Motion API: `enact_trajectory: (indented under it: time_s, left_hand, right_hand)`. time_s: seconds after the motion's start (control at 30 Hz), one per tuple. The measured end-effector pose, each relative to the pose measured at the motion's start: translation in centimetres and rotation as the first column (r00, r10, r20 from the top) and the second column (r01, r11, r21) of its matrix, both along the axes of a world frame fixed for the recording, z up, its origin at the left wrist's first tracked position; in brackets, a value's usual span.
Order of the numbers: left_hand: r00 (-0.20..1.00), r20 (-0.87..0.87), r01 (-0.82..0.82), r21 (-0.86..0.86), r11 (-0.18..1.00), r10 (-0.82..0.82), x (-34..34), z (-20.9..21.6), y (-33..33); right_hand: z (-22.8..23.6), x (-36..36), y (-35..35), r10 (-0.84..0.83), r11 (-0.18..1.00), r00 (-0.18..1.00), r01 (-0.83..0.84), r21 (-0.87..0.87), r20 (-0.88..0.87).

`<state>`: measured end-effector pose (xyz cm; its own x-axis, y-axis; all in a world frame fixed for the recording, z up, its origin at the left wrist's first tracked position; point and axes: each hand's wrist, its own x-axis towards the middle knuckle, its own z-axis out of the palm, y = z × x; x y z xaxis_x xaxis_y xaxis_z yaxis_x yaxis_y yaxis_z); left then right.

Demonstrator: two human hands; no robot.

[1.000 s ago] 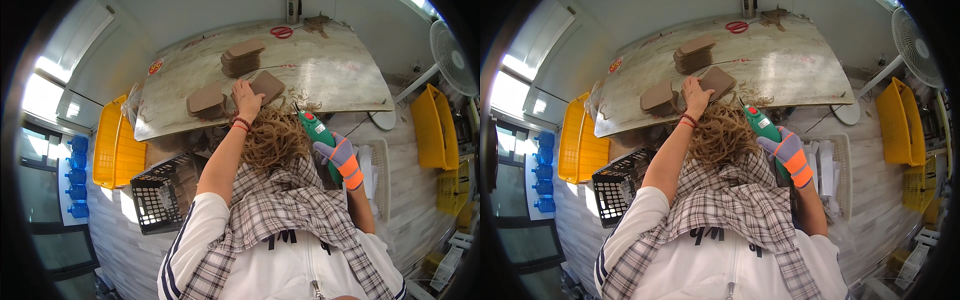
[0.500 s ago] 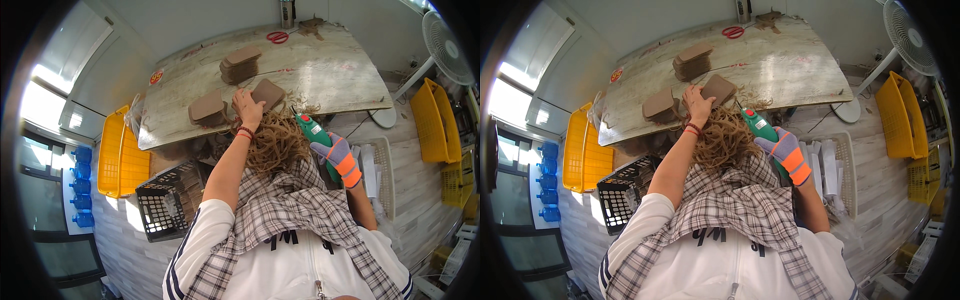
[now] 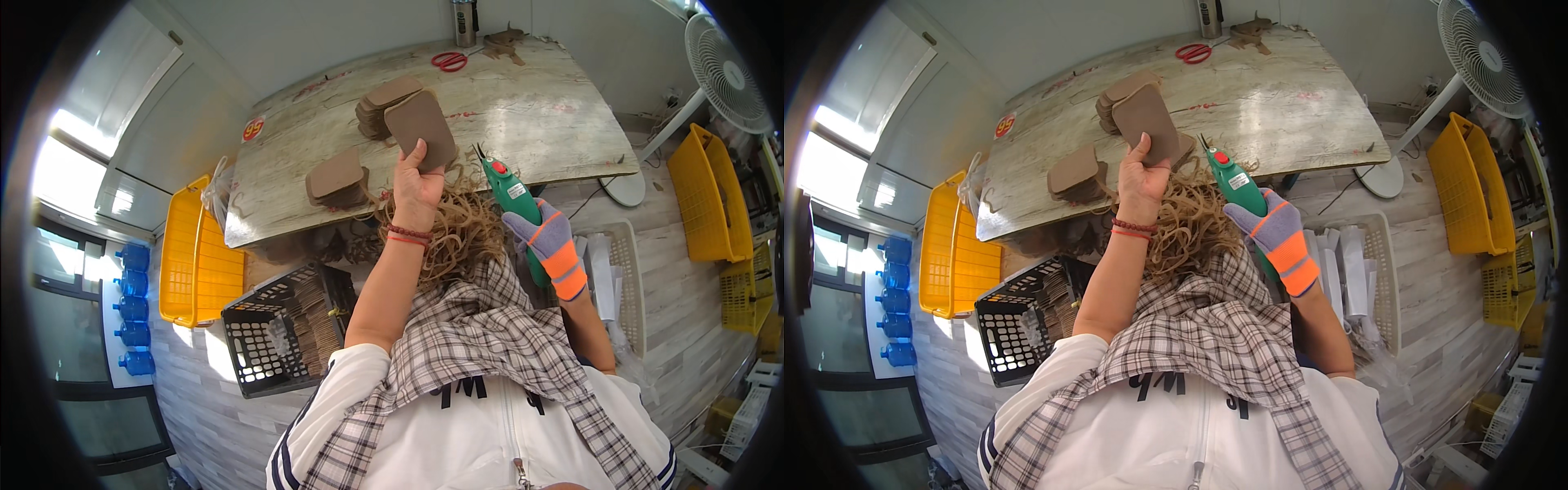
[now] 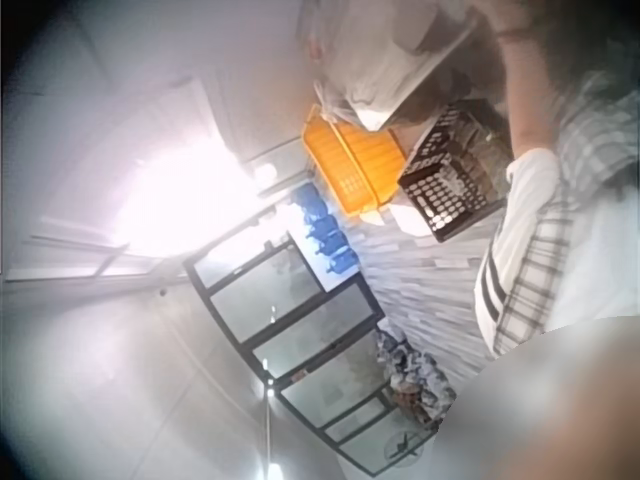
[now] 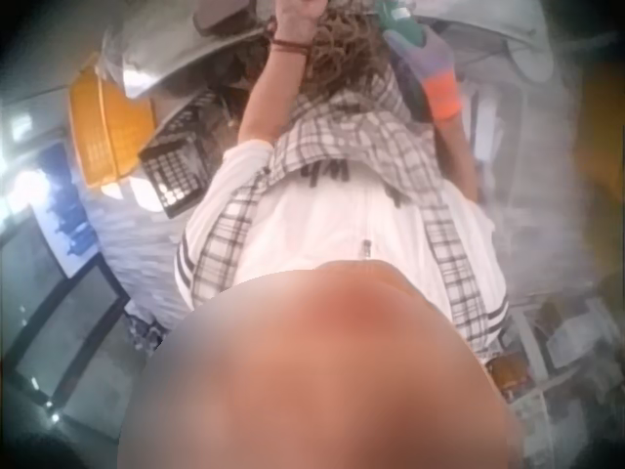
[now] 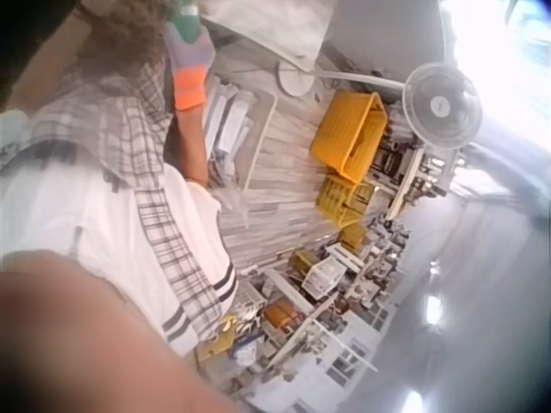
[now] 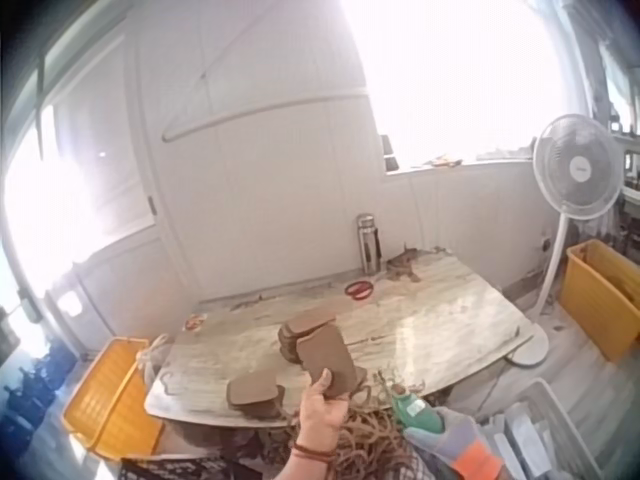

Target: The person uses a handheld rotary tool to smooth the edges of small rectangular wooden pieces. They pick up each piece from a stack, run the tool along its edges, and place it back on the table. The process is repeated for multiple pieces.

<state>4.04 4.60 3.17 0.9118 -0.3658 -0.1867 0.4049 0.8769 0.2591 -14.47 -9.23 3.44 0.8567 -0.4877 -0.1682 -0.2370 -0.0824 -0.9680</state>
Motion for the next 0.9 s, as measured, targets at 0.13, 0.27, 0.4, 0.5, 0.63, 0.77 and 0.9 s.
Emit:
enact_trajectory:
  time_s: [0.13,0.27,0.4,0.5,0.63,0.77,0.9]
  left_hand:
    - [0.995,0.098,-0.019,-0.066,0.998,0.026,-0.3,0.0,-0.8]
    - [0.993,0.113,-0.005,-0.12,0.993,0.018,-0.6,0.3,-1.7]
    - [0.992,0.127,0.017,-0.072,0.997,-0.008,-1.8,0.2,-2.4]
    - [0.988,0.146,0.062,-0.035,0.997,-0.056,-2.5,-0.4,-2.7]
    - [0.979,0.164,0.115,0.026,0.993,-0.118,-3.3,-1.3,-3.0]
    - [0.98,0.148,0.129,0.045,0.991,-0.135,-3.9,-2.0,-3.0]
    - [0.975,0.171,0.141,0.024,0.99,-0.143,-3.9,-1.9,-3.0]
  right_hand:
    - [1.7,-0.1,1.0,-0.015,0.999,0.999,0.016,-0.034,0.032]
    - [2.5,-0.4,1.6,-0.033,0.999,0.998,0.035,-0.037,0.061]
    - [2.7,-0.5,1.7,-0.048,0.999,0.996,0.048,-0.003,0.081]
    - [3.0,-0.2,1.4,-0.078,0.997,0.994,0.077,0.009,0.072]
    - [3.1,0.2,1.0,-0.12,0.991,0.987,0.113,0.069,0.109]
    - [3.3,0.4,0.5,-0.136,0.991,0.981,0.133,0.035,0.138]
    - [3.5,0.0,0.6,-0.141,0.99,0.981,0.138,0.031,0.13]
